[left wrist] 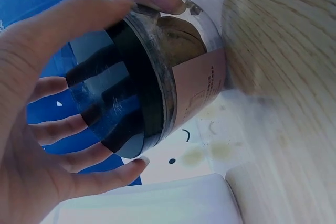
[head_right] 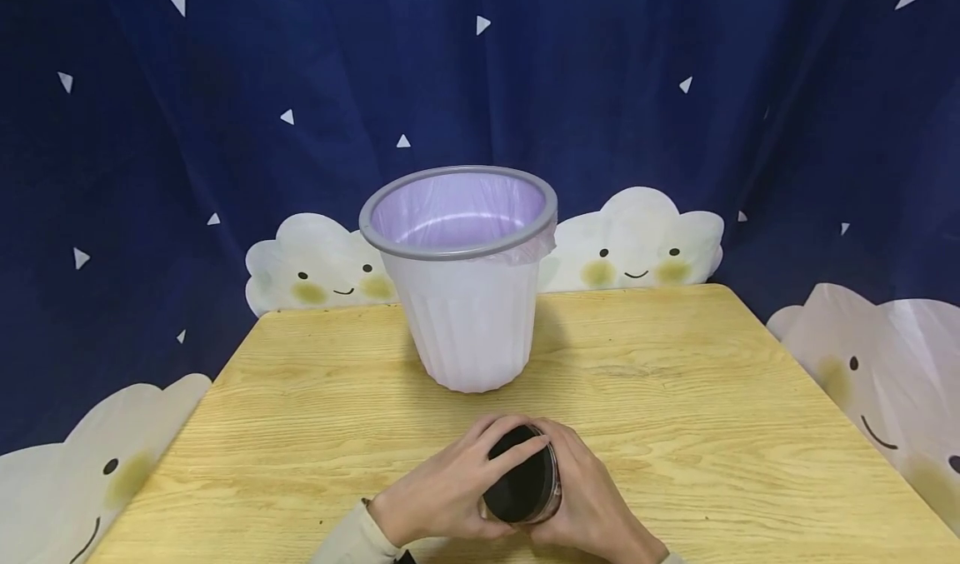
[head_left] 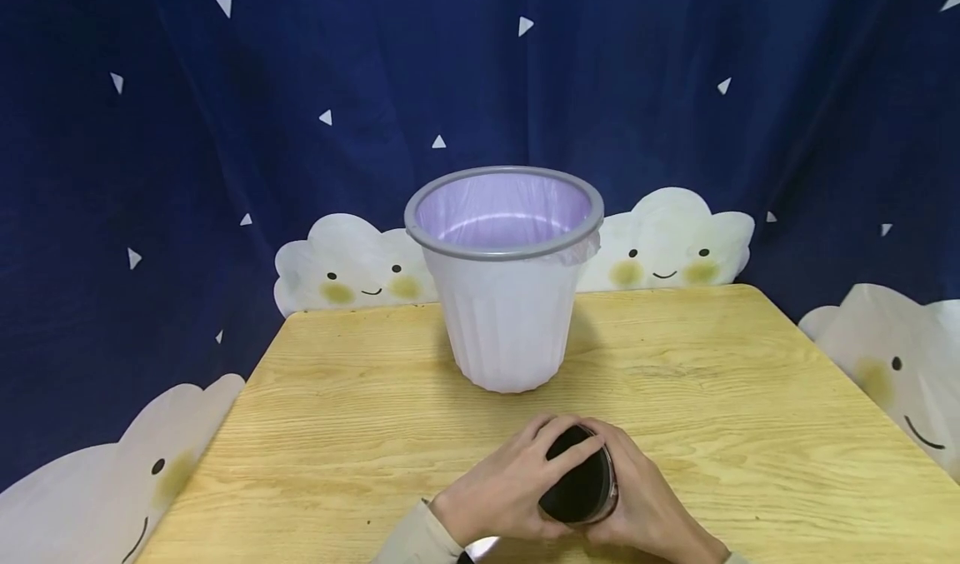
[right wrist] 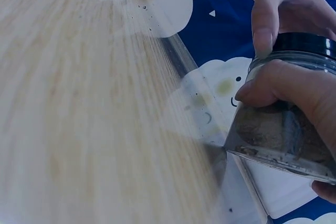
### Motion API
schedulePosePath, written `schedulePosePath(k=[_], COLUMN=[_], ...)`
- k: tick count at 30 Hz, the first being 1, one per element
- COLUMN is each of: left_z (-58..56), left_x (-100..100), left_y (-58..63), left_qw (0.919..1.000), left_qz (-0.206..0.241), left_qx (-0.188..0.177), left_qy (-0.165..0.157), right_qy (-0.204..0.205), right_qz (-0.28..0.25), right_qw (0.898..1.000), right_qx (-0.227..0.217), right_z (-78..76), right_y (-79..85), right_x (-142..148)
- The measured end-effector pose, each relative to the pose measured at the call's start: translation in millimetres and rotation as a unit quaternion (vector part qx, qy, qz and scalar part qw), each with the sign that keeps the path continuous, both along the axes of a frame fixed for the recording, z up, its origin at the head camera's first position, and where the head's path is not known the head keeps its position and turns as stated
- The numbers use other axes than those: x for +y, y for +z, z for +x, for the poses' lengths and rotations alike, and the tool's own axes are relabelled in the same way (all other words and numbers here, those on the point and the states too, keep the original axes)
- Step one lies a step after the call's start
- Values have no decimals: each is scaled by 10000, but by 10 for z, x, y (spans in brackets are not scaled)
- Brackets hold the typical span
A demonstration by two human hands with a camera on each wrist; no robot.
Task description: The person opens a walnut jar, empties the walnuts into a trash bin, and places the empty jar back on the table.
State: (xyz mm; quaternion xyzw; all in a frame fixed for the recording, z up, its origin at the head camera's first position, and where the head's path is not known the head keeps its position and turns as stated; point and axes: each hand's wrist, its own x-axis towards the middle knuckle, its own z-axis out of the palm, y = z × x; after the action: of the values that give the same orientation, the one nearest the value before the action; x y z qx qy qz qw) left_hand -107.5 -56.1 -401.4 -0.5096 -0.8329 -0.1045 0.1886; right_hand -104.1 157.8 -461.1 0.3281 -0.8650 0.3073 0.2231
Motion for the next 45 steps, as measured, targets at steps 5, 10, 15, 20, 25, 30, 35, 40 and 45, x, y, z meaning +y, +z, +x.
schedulePosePath(k=[5, 10, 15, 20, 25, 30, 35, 40, 45], left_z=[0, 2, 7, -3, -4, 1, -3, -4, -9], left_x=[-1, 4, 7, 13, 14, 13, 19, 14, 21], left_y=[-13, -26, -34, -33, -35, -37, -49, -55, -52], left_qw=[9999, 9999, 9994, 9997, 9998, 9996, 9998, 9998, 9995], left_qz=[22, 11, -38, -33, -47, -106, -59, -11, -131], left_qx=[-70, -77, -82, 80, -4, 13, 187, 175, 286], left_qy=[107, 123, 347, 240, 174, 245, 70, 65, -39], right_qy=[-76, 6, -45, -49, -21, -25, -13, 96, 83], right_qz=[-51, -65, -94, -57, -48, -47, 4, -68, -88], right_qw=[10000, 10000, 9998, 9997, 9999, 10000, 10000, 9999, 9999], right_qx=[-11, -2, 139, 248, 112, 0, 33, 1, -113], right_z=[6, 6, 1, -11, -6, 8, 7, 0, 9], right_y=[-4, -10, -6, -2, -17, -18, -13, -21, -17], right_x=[-2, -1, -1, -1, 2, 1, -3, -1, 5])
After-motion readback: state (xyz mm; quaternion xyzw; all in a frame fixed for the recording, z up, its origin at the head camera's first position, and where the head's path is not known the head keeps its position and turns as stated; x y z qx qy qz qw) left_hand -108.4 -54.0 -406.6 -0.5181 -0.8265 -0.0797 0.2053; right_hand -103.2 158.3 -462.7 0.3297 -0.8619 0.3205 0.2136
